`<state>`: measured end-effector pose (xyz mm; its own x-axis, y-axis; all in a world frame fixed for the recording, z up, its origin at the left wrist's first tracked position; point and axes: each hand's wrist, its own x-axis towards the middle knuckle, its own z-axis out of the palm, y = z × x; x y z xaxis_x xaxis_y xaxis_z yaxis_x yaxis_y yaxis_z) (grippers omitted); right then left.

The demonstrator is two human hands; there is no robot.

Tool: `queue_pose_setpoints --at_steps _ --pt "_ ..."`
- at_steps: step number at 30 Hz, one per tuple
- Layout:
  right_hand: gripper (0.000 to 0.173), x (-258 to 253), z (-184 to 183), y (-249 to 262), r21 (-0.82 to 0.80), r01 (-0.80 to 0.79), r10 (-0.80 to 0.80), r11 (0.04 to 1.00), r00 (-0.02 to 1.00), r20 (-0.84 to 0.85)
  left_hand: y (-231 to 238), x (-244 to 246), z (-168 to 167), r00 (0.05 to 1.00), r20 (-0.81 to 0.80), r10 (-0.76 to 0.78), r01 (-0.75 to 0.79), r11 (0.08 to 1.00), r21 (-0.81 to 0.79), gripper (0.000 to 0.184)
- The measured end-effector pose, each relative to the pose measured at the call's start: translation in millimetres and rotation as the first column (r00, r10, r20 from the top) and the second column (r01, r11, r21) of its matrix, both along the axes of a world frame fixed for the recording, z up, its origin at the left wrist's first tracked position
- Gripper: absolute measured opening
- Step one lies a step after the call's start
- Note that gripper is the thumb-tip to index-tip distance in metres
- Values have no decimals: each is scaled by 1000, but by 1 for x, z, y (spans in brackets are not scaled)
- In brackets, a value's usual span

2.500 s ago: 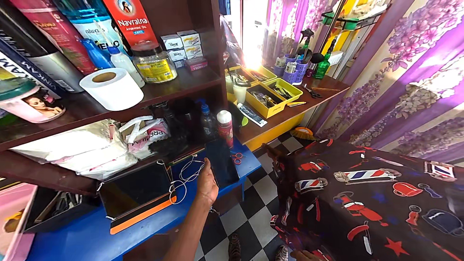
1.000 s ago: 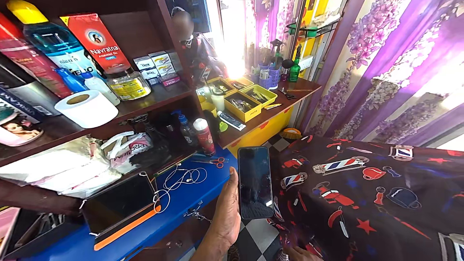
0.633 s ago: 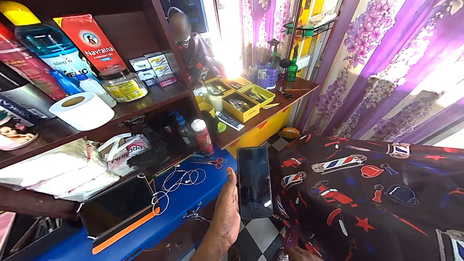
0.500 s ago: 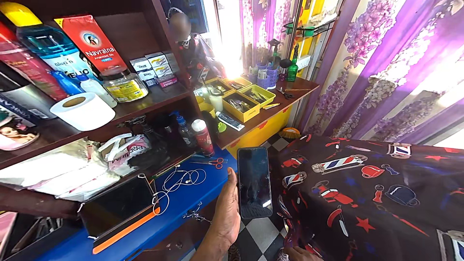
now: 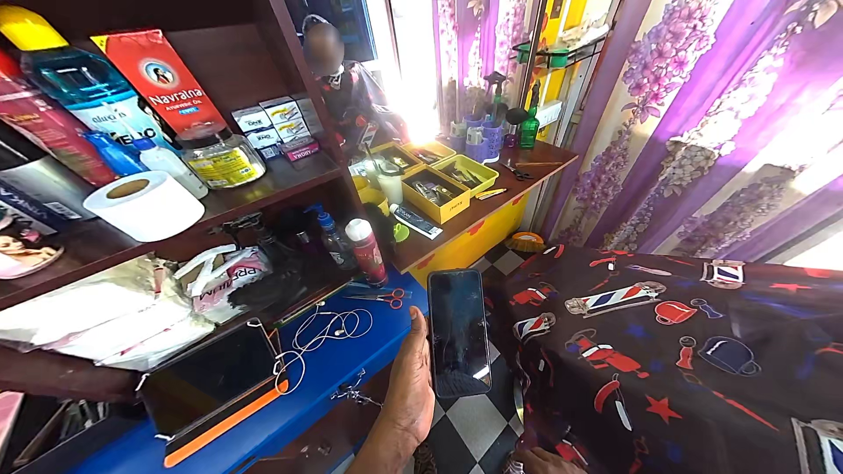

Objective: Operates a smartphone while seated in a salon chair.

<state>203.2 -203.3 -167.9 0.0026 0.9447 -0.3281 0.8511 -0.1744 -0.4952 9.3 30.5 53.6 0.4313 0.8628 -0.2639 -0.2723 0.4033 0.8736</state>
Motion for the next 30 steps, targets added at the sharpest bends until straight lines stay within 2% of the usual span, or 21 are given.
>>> queue_pose_setpoints --at_steps 30 --pt "39 0 4 -1 6 -12 12 1000 1000 0 -3 3 2 1000 4 -19 19 1000 -7 65"
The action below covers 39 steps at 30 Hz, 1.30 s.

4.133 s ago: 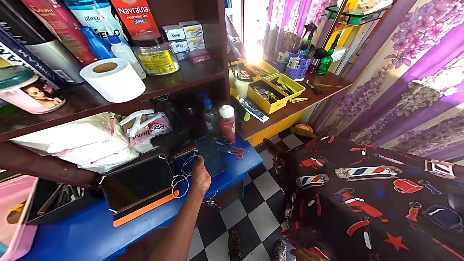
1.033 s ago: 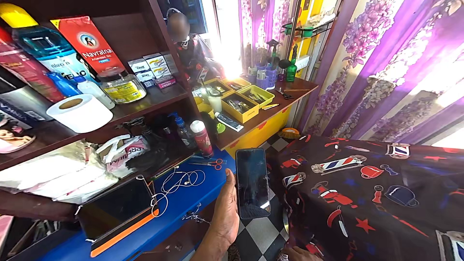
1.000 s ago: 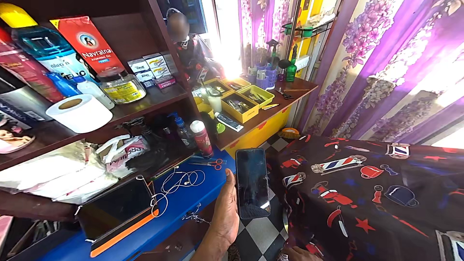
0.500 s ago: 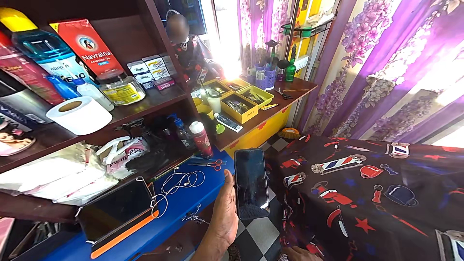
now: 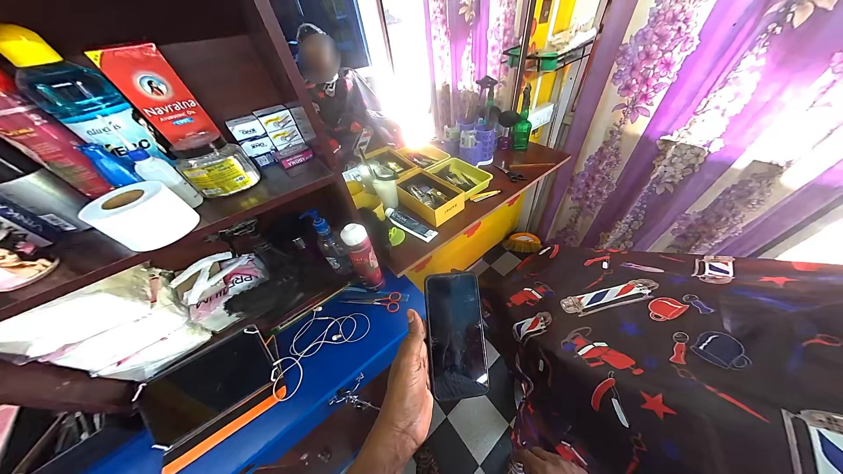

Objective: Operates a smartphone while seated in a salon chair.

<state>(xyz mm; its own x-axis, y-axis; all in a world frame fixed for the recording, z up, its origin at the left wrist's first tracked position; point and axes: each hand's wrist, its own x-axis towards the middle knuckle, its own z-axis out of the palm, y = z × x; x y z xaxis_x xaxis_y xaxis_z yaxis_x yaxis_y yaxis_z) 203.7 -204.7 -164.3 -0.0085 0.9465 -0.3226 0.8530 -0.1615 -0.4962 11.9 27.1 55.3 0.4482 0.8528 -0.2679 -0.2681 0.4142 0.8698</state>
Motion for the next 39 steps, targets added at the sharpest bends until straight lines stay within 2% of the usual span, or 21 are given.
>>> queue_pose_setpoints --at_steps 7,30,32,33,36,39 --pt "39 0 3 -1 -3 4 -4 1000 1000 -5 1 1 -3 999 33 -25 26 1000 -7 66" --pt "39 5 3 -3 7 13 -13 1000 1000 -12 4 13 -13 1000 -6 -5 5 1000 -14 64" --pt "35 4 14 0 136 82 -78 987 997 -29 4 14 -13 1000 -4 -9 9 1000 -17 64" --pt "34 3 25 4 239 168 -156 956 985 -68 4 14 -13 1000 -2 -12 12 1000 -16 64" --pt "34 2 70 30 505 398 -337 766 917 -213 1 14 -13 1000 -11 -21 20 1000 -16 64" --pt "47 9 109 59 679 401 -330 615 913 -240 -1 16 -13 999 -4 -45 45 999 -12 65"
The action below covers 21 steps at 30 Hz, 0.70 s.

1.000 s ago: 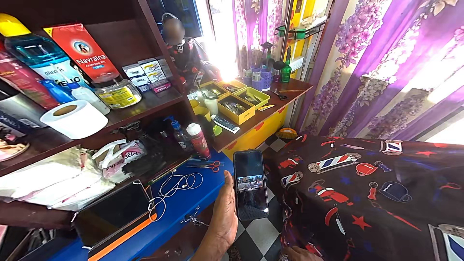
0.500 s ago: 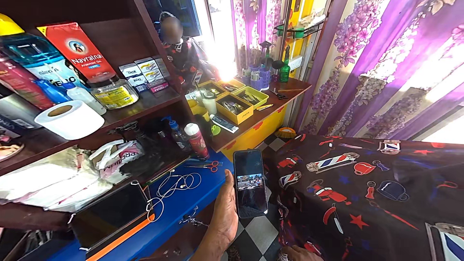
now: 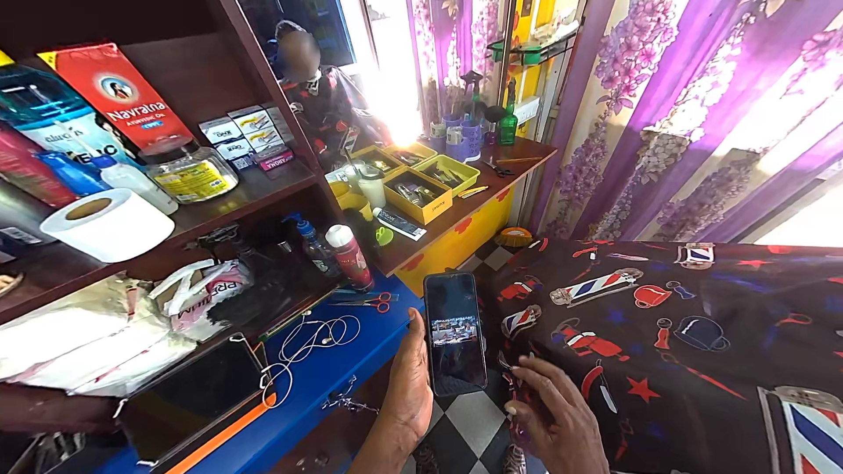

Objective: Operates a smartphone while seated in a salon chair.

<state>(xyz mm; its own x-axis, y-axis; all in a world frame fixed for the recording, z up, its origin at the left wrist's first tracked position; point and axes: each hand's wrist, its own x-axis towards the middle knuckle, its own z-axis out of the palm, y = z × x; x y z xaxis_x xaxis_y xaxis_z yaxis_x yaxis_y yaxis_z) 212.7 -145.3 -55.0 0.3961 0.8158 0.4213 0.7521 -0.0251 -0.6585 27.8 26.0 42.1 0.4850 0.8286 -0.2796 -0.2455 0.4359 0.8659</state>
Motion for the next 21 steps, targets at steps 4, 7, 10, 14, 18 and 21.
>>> queue_pose_setpoints --at_steps 4,7,10,14,18,21 --pt "63 -14 50 27 95 -20 10 995 994 108 -3 1 1 998 24 -57 57 998 19 68" --pt "65 -23 67 42 103 -20 3 994 987 163 -5 0 1 998 21 -58 57 998 18 68" --pt "64 -28 69 49 105 9 -27 994 985 169 -7 -1 1 998 29 -55 55 999 -3 69" --pt "63 -32 56 50 92 31 -44 995 988 148 -9 -4 0 998 27 -56 56 998 -4 69" --pt "63 -34 47 48 67 30 -38 997 993 113 -11 -5 2 997 47 -59 60 998 -12 69" --pt "63 -35 45 46 50 32 -37 998 994 104 -11 -6 1 997 44 -62 63 998 -19 69"
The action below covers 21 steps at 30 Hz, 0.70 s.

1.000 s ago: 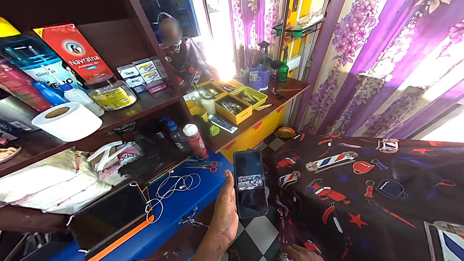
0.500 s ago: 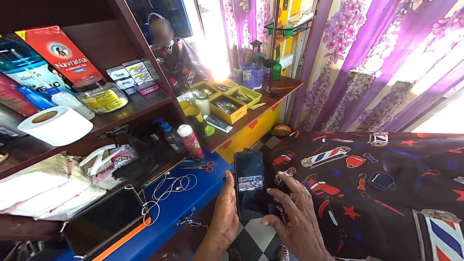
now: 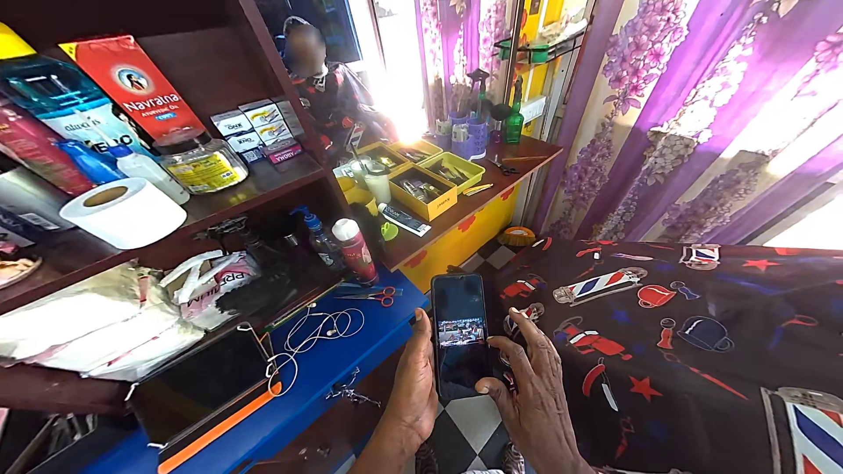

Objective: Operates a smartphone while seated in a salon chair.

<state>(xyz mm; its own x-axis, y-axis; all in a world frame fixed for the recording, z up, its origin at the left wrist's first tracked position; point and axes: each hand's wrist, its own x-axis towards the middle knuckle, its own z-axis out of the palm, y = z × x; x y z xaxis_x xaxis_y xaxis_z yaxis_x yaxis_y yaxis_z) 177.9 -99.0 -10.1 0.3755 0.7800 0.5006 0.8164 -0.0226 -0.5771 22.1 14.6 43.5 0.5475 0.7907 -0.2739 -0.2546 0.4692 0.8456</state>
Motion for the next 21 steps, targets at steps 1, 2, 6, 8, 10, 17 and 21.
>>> queue_pose_setpoints --at_steps 1,2,6,8,10,17,21 --pt "63 0 -1 -1 1 2 -2 1000 1000 -2 0 0 0 1000 -2 -1 1 1000 -2 69" --pt "63 0 -1 -2 -2 4 -4 1000 1000 -3 -1 0 0 1000 -5 -4 4 1000 -1 69" --pt "64 0 -2 -5 -11 17 -17 1000 1000 2 -2 1 -1 1000 2 -14 14 1000 -9 69" --pt "64 0 -3 -6 -10 18 -18 1000 1000 11 -2 1 -1 1000 4 -21 21 1000 -10 69" --pt "66 0 -1 -6 -11 13 -13 1000 1000 21 -3 2 0 1000 13 -29 29 1000 -10 70" --pt "75 -8 8 -4 -26 -35 37 999 994 99 -6 4 1 999 33 -39 39 999 -12 69" --pt "79 -14 13 2 -50 -63 70 997 982 173 -8 4 0 998 53 -43 45 999 -22 68"
